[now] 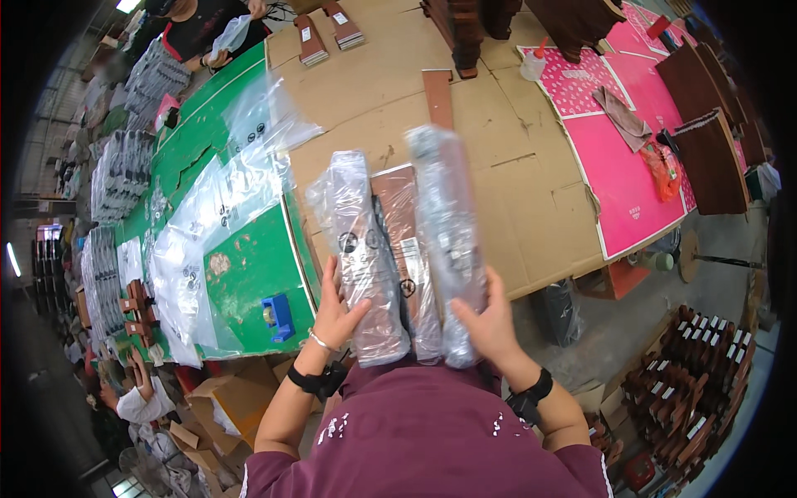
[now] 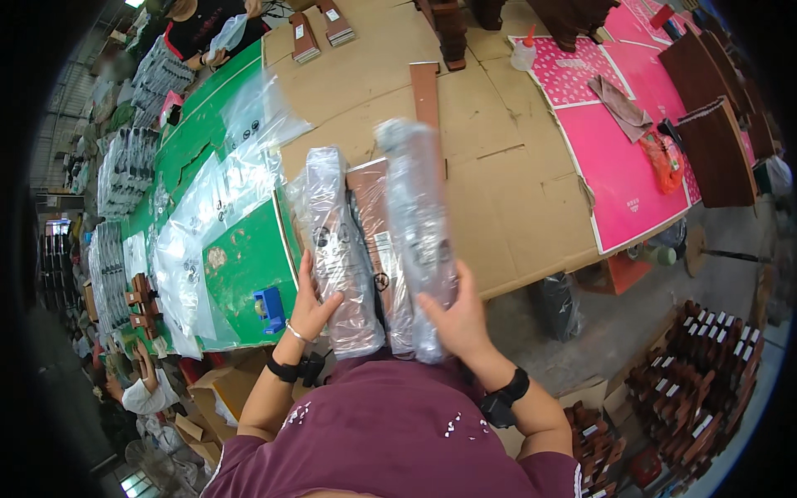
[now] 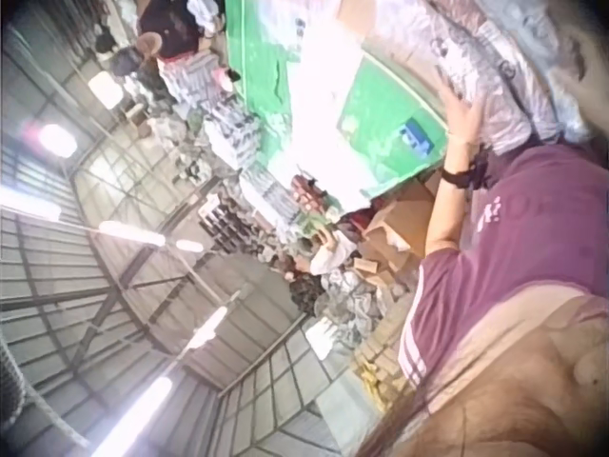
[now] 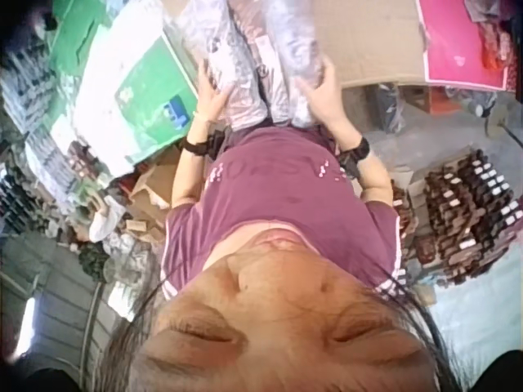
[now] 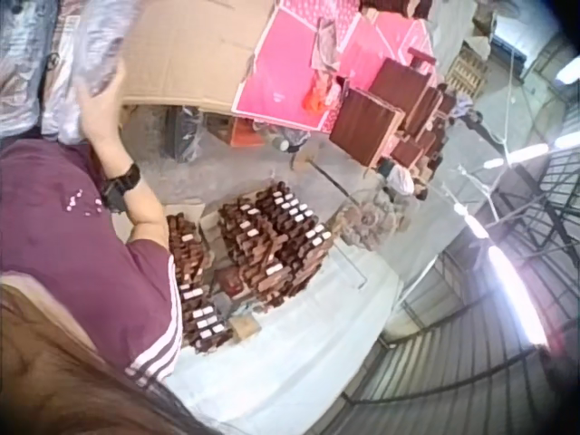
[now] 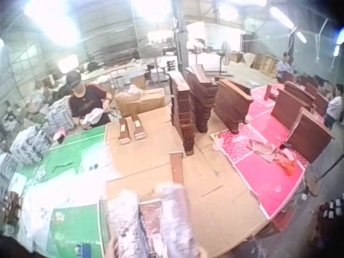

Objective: Placing wooden furniture components into plastic bags and sealing them with tape.

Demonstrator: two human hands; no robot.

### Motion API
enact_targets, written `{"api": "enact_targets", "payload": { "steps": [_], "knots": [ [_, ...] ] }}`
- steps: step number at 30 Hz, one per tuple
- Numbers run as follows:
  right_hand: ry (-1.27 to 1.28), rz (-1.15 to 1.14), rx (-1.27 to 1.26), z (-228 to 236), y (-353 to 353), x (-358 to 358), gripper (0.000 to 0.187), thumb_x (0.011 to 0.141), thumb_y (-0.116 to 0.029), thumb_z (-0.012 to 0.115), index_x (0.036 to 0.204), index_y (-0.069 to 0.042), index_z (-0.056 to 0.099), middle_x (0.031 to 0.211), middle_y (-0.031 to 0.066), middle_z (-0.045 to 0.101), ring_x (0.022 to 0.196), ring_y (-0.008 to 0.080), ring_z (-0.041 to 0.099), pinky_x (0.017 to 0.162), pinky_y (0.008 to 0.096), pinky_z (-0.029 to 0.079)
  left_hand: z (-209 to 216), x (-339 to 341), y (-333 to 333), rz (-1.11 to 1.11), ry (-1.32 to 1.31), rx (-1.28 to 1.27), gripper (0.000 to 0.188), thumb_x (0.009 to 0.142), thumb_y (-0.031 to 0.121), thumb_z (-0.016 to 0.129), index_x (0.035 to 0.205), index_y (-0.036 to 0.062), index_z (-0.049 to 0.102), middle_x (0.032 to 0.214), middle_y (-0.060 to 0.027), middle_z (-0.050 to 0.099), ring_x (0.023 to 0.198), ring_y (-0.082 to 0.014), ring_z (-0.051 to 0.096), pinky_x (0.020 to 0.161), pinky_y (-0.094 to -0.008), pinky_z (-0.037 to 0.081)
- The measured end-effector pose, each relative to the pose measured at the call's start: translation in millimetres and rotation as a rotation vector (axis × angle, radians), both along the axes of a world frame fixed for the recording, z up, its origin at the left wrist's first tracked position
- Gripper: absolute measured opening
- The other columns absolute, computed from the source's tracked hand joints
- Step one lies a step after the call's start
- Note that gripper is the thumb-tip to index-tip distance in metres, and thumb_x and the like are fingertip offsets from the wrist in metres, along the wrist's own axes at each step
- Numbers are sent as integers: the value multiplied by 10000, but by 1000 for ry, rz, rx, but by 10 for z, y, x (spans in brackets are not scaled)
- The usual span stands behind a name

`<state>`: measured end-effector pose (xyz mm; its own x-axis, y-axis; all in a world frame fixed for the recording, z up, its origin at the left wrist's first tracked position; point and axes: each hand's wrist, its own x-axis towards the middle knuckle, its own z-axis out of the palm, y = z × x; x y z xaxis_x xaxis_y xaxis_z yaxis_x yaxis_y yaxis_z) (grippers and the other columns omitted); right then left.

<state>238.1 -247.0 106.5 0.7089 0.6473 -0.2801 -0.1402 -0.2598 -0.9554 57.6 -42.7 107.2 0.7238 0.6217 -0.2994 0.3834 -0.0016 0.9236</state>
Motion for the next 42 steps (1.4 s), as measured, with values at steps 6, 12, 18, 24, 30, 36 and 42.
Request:
{"api": "enact_targets", "payload": {
  "steps": [6, 12, 18, 24, 30, 36, 42],
  "knots": [
    [-434, 436, -252, 161, 311, -303, 947, 709, -309, 784, 1355, 98, 225, 1228, 281, 408, 1153, 396, 439, 985, 433, 374, -198, -57, 54, -105, 75, 16, 1036, 787, 359, 700, 1439, -57, 10, 1416, -277, 297, 1318, -348, 343, 1070, -383, 299],
    [-223, 391, -124, -47, 282, -344, 934, 736, -237, 754, 1372, 105, 162, 1366, 300, 299, 1288, 402, 336, 1067, 438, 293, -282, -106, 40, -125, 80, -23, 1041, 786, 358, 700, 1435, -72, 9, 1434, -281, 258, 1354, -343, 279, 1105, -380, 233],
    [-110, 441, -50, -71, 238, -339, 896, 763, -185, 733, 1386, 74, 143, 1416, 271, 266, 1348, 344, 277, 1091, 420, 268, -359, -259, 88, -212, -55, -45, 997, 797, 306, 698, 1438, -62, 29, 1460, -267, 209, 1372, -314, 239, 1117, -367, 201],
    [389, 87, 188, -566, 329, -180, 705, 954, -411, 494, 1401, 39, 184, 1472, 202, 217, 1377, 278, 221, 1122, 399, 186, -575, -271, 384, -114, -94, -36, 788, 914, 297, 564, 1463, 45, 59, 1529, -143, 126, 1379, -305, 235, 1104, -382, 234],
    [581, -42, -6, -963, 702, 54, 891, 909, -682, 244, 1481, -25, 55, 1548, 172, 33, 1429, 257, 28, 1141, 404, 98, -1236, -82, 875, 359, -124, -781, 747, 929, 594, 370, 1470, 119, 171, 1535, -92, 174, 1410, -283, 161, 1104, -492, 204],
    [560, 133, 220, -1542, 988, 143, 797, 955, -613, 221, 1454, 7, 169, 1509, 155, 210, 1380, 248, 225, 1116, 347, 193, -1079, 279, 964, 458, -257, -641, 646, 986, 515, 283, 1379, 7, 356, 1365, -131, 460, 1245, -236, 455, 1062, -354, 344],
    [700, 92, 157, -1484, 1032, 108, 682, 986, -536, 255, 1395, 7, 314, 1425, 141, 353, 1318, 226, 329, 1085, 354, 252, -923, 494, 1062, 382, -379, -760, 770, 923, 650, 277, 1375, 34, 372, 1332, -134, 491, 1191, -268, 509, 1005, -366, 417]
  ]
}}
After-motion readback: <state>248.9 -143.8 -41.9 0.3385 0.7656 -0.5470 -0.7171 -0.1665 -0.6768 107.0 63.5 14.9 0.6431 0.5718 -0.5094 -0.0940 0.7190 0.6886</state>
